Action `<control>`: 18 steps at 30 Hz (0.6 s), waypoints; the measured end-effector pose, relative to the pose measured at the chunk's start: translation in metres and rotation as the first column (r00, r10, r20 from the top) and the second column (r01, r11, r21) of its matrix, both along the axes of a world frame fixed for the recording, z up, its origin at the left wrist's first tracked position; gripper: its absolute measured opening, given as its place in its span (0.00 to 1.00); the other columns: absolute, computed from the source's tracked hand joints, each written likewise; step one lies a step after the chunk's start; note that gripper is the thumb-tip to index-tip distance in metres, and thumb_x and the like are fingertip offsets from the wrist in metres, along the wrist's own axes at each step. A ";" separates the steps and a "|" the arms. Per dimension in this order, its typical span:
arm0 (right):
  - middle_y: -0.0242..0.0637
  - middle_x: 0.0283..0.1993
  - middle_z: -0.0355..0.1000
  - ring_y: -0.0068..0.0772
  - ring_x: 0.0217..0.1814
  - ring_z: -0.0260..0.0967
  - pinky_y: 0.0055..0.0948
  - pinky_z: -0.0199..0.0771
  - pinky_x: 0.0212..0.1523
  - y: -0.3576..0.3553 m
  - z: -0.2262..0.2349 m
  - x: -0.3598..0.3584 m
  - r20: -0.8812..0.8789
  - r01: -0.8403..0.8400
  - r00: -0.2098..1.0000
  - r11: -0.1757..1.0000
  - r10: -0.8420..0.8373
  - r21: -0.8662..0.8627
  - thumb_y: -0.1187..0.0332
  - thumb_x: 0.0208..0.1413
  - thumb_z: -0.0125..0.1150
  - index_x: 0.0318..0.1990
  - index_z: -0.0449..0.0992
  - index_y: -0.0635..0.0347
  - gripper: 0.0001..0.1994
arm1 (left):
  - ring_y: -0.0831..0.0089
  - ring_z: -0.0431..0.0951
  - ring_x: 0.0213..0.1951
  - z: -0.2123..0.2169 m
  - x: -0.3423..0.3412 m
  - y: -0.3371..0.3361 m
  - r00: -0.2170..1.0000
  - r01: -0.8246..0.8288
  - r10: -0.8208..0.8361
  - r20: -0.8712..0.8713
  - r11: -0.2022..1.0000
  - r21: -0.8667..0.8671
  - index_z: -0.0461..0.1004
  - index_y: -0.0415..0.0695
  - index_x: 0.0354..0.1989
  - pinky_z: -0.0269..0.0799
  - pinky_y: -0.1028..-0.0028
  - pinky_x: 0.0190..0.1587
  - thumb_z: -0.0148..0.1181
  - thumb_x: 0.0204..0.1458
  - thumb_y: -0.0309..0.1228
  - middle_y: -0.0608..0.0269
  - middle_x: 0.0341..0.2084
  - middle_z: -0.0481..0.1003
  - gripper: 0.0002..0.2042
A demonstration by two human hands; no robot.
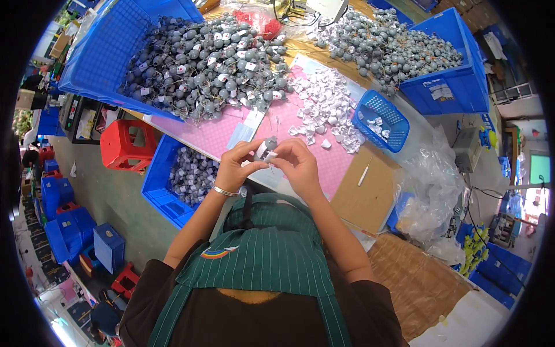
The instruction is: Packaging or assembling small plastic toy components at a factory workstation.
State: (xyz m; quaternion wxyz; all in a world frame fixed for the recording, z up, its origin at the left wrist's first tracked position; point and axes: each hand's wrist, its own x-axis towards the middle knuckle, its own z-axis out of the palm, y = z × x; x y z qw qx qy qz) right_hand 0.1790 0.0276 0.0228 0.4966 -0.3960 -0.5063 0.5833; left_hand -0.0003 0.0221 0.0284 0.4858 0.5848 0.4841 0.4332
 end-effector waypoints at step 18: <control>0.40 0.41 0.70 0.26 0.41 0.69 0.24 0.71 0.39 -0.005 -0.040 -0.022 0.141 -0.096 0.982 0.978 0.123 -0.186 0.77 0.47 0.59 0.51 0.64 0.67 0.21 | 0.71 0.73 0.21 0.005 -0.003 -0.011 0.865 0.031 -0.025 -0.502 0.999 0.005 0.74 0.42 0.46 0.69 0.74 0.27 0.69 0.37 0.33 0.56 0.21 0.73 0.23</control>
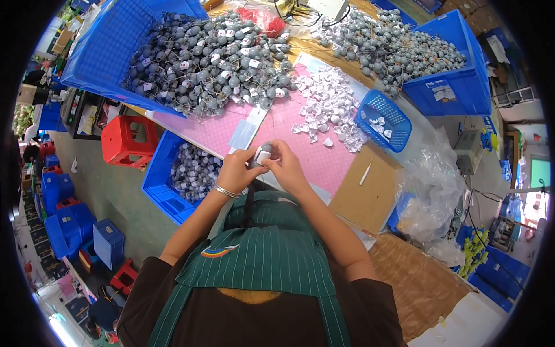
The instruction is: Packaging or assembling small plastic toy components at a factory workstation.
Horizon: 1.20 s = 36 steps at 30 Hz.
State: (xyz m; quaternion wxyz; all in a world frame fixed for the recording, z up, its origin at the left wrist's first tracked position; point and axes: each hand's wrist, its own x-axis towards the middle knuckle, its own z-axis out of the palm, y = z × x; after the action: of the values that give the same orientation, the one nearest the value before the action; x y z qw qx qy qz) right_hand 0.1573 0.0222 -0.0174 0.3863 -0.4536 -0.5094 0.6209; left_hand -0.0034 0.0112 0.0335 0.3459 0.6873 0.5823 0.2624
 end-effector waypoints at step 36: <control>0.39 0.44 0.66 0.23 0.41 0.66 0.23 0.71 0.37 0.002 -0.053 0.028 0.142 -0.050 0.987 0.984 0.075 -0.173 0.72 0.48 0.63 0.51 0.65 0.64 0.22 | 0.54 0.77 0.35 -0.111 -0.125 -0.030 0.881 -0.318 0.190 -0.434 0.916 -0.245 0.76 0.43 0.37 0.72 0.61 0.40 0.63 0.36 0.37 0.49 0.31 0.76 0.18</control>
State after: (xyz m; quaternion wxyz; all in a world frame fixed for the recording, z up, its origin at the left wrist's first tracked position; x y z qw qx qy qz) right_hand 0.1851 0.0242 -0.0708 0.2880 -0.5133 -0.4963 0.6382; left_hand -0.1286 -0.0193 -0.0779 0.2846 0.5803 0.7603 0.0651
